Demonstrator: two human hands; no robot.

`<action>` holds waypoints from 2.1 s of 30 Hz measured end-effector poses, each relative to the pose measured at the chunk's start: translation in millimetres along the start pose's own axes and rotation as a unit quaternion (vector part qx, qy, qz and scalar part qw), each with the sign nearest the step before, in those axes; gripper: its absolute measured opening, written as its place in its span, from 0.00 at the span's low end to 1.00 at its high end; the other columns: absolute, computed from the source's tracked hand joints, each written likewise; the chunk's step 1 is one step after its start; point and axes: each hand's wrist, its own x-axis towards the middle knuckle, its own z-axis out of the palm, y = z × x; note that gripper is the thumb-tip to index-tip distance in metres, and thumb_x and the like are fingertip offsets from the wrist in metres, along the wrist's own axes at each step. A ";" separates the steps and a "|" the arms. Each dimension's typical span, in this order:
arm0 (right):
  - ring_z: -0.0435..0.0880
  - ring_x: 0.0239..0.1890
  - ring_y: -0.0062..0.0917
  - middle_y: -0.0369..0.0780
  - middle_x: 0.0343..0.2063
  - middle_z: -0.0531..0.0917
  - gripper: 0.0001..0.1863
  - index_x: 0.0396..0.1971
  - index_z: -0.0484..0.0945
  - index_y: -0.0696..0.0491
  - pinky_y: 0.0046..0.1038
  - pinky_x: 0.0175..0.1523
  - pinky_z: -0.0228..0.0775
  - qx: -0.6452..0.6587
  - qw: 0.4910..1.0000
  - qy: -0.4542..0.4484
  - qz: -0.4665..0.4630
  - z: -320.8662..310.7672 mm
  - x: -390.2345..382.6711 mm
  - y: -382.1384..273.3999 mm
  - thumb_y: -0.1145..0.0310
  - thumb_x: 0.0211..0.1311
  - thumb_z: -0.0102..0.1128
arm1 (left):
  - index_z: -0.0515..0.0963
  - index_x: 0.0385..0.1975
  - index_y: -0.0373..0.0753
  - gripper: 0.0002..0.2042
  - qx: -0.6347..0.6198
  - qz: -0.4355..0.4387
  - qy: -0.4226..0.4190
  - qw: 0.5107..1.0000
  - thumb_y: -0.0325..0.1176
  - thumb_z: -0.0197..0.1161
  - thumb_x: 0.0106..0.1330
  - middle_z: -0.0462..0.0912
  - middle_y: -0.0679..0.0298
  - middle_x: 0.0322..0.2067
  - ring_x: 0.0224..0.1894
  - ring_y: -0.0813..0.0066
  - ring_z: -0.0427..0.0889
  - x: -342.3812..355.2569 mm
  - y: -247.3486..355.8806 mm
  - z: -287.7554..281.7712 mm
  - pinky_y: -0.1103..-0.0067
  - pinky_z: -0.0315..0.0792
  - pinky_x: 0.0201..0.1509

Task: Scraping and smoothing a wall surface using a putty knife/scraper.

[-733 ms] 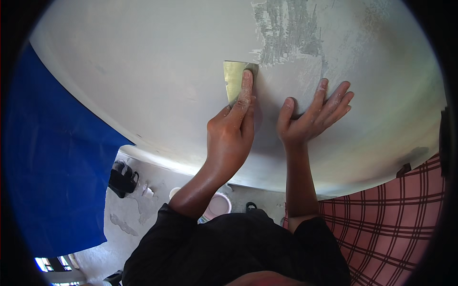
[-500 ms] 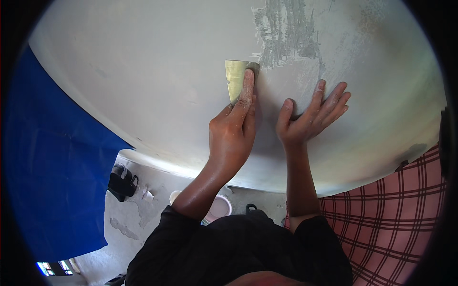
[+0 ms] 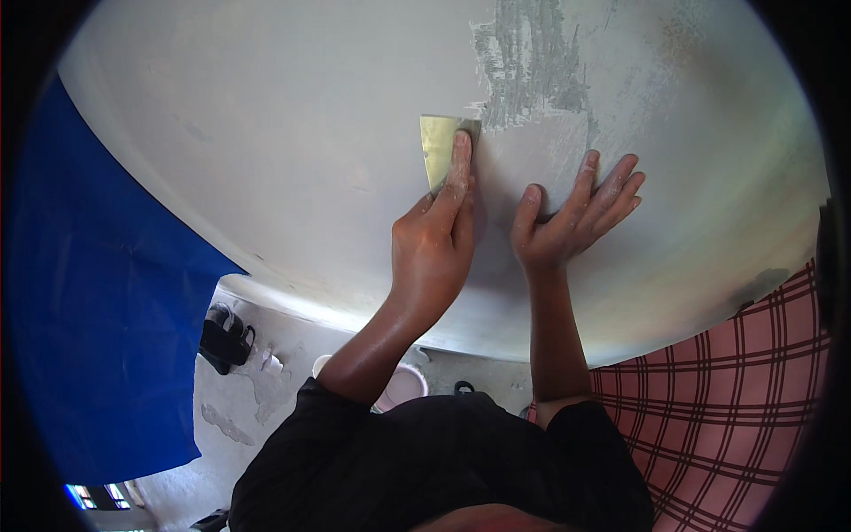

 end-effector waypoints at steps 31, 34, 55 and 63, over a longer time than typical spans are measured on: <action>0.49 0.75 0.63 0.64 0.70 0.58 0.34 0.68 0.66 0.59 0.62 0.74 0.30 0.003 1.000 -0.012 0.010 2.0 2.7 -6.8 0.52 0.69 0.50 | 0.66 0.71 0.46 0.27 -0.009 -0.004 0.027 1.000 0.22 0.58 0.72 0.72 0.59 0.18 0.19 0.80 0.64 5.9 4.0 -9.0 0.85 0.64 0.27; 0.49 0.75 0.63 0.64 0.70 0.58 0.34 0.68 0.66 0.59 0.63 0.74 0.30 0.001 1.000 -0.016 0.010 1.9 2.9 -8.1 0.52 0.69 0.50 | 0.66 0.71 0.46 0.28 -0.001 -0.007 0.020 1.000 0.22 0.58 0.72 0.72 0.59 0.18 0.19 0.80 0.64 14.0 5.5 -11.6 0.85 0.64 0.28; 0.49 0.75 0.63 0.64 0.71 0.58 0.34 0.68 0.66 0.59 0.63 0.74 0.31 0.004 1.000 -0.012 0.008 9.4 -0.1 -6.4 0.52 0.69 0.50 | 0.65 0.72 0.44 0.30 0.015 0.007 -0.007 1.000 0.22 0.59 0.69 0.80 0.51 0.23 0.24 0.61 0.84 24.9 5.2 -12.1 0.72 0.78 0.32; 0.49 0.75 0.62 0.64 0.71 0.58 0.34 0.68 0.66 0.59 0.63 0.74 0.31 0.002 1.000 -0.014 0.016 9.4 -0.3 -5.5 0.52 0.69 0.50 | 0.65 0.72 0.46 0.29 0.002 -0.007 -0.005 1.000 0.24 0.59 0.71 0.80 0.51 0.22 0.24 0.61 0.85 15.7 6.9 -5.7 0.72 0.78 0.32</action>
